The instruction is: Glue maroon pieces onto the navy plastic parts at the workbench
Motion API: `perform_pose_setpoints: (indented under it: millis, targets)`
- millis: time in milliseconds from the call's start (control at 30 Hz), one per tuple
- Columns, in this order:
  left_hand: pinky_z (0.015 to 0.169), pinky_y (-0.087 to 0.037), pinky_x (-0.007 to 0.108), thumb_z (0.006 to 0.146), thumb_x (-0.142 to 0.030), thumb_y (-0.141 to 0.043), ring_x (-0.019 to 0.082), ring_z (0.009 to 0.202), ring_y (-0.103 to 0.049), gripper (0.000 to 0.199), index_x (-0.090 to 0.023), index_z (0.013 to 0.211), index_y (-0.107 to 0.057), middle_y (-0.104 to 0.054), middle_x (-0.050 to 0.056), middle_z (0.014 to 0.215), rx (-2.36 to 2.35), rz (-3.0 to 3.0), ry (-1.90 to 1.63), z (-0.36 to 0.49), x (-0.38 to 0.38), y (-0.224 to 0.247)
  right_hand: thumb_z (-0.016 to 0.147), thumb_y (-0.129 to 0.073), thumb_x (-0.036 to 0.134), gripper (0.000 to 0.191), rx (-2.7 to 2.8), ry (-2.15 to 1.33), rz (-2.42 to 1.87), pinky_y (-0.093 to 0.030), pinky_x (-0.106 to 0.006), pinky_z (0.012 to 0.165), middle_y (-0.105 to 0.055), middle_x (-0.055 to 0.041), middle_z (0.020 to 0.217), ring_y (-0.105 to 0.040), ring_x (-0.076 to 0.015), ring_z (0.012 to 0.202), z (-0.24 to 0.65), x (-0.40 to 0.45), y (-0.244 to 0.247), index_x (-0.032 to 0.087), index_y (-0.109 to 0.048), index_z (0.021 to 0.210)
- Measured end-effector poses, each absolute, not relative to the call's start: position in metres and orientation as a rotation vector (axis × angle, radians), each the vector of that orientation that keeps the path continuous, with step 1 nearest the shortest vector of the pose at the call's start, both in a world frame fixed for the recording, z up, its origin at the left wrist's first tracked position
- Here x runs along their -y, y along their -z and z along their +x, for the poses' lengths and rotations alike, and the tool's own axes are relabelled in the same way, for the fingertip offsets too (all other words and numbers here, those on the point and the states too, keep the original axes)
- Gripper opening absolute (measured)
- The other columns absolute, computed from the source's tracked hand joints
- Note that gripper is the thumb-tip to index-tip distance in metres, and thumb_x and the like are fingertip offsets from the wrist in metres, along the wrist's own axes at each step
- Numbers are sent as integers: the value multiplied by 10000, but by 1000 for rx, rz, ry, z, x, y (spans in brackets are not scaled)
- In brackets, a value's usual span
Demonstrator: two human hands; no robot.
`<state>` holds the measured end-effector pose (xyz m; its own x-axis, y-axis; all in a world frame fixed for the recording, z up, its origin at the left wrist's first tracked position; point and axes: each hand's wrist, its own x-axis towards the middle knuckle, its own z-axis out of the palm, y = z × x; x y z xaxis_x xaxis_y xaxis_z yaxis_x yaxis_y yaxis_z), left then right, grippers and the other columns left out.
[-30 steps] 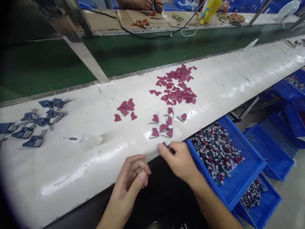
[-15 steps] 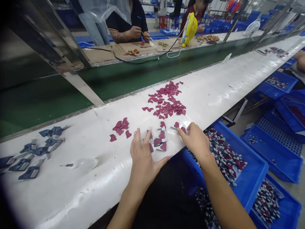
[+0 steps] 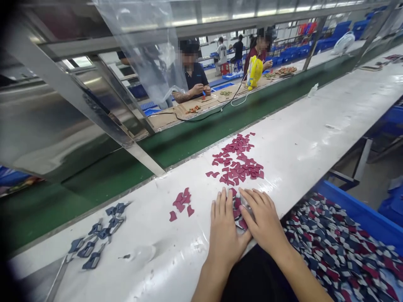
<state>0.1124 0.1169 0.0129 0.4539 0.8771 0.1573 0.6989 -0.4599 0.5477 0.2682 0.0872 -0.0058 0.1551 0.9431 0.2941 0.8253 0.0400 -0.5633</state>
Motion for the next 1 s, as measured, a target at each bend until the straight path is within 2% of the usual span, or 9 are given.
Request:
perform_pose_setpoints:
  millis: [100,200,400,600,733,800,867,933,1000]
  targets:
    - [1411,-299,706,973,-337,-653,399,1738,-256,878,-175,1766,-312,-366,125,1829,-1256,2323,-543,117,-118,-16,1161,-449,474,497,1656,-243,-1787,-451,-677,1275,-730,-87,1525,-626,-361,1470,269,-87,6,323,-611,1605]
    - [1408,-333,687,957,-319,-653,404,1724,-295,872,-164,1758,-345,-398,110,1815,-1204,2348,-549,120,-115,-16,1151,-467,471,477,1599,-240,-1760,-507,-659,1247,-755,-96,1486,-661,-360,1437,271,-84,8,302,-650,1557]
    - [1399,-385,640,915,-254,-647,405,1734,-262,875,-86,1733,-387,-356,140,1828,-1153,2411,-521,132,-104,-7,1154,-467,459,425,1509,-229,-1738,-499,-663,1267,-759,-106,1474,-679,-357,1432,277,-74,16,282,-667,1485]
    - [1376,-373,730,857,-197,-643,488,1732,-189,897,-42,1712,-421,-276,173,1844,-1067,2436,-448,168,-88,-3,1132,-517,517,416,1394,-161,-1766,-538,-674,1229,-770,-105,1465,-706,-379,1404,308,-55,28,293,-693,1436]
    - [1394,-250,784,782,-116,-651,538,1724,-122,1002,-4,1732,-352,-217,224,1848,-885,2395,-378,215,-69,1,1093,-532,538,430,1284,-95,-1826,-554,-693,1188,-794,-124,1403,-754,-400,1302,354,-32,39,283,-729,1377]
    - [1407,-235,760,756,-79,-651,525,1730,-112,1040,18,1737,-316,-209,259,1844,-796,2313,-367,243,-56,6,1048,-569,532,439,1216,-65,-1889,-586,-665,1138,-798,-134,1380,-767,-404,1251,381,-16,43,277,-732,1366]
    - [1418,-290,680,762,-60,-653,479,1740,-145,1040,18,1738,-305,-203,287,1841,-732,2188,-366,267,-43,10,1006,-585,500,454,1164,-29,-1965,-608,-624,1100,-788,-155,1372,-761,-403,1245,404,2,45,258,-729,1363]
    - [1423,-323,597,775,-77,-690,447,1741,-194,1036,24,1730,-303,-194,303,1845,-631,2081,-330,283,-30,14,983,-568,455,461,1133,19,-2026,-575,-616,1150,-754,-183,1395,-724,-402,1305,418,20,44,226,-724,1351]
    - [1433,-311,564,835,-105,-676,421,1737,-239,945,5,1714,-349,-239,291,1840,-583,2024,-312,285,-18,17,989,-547,427,460,1100,57,-2088,-514,-621,1223,-688,-206,1462,-659,-401,1402,421,36,42,198,-715,1351]
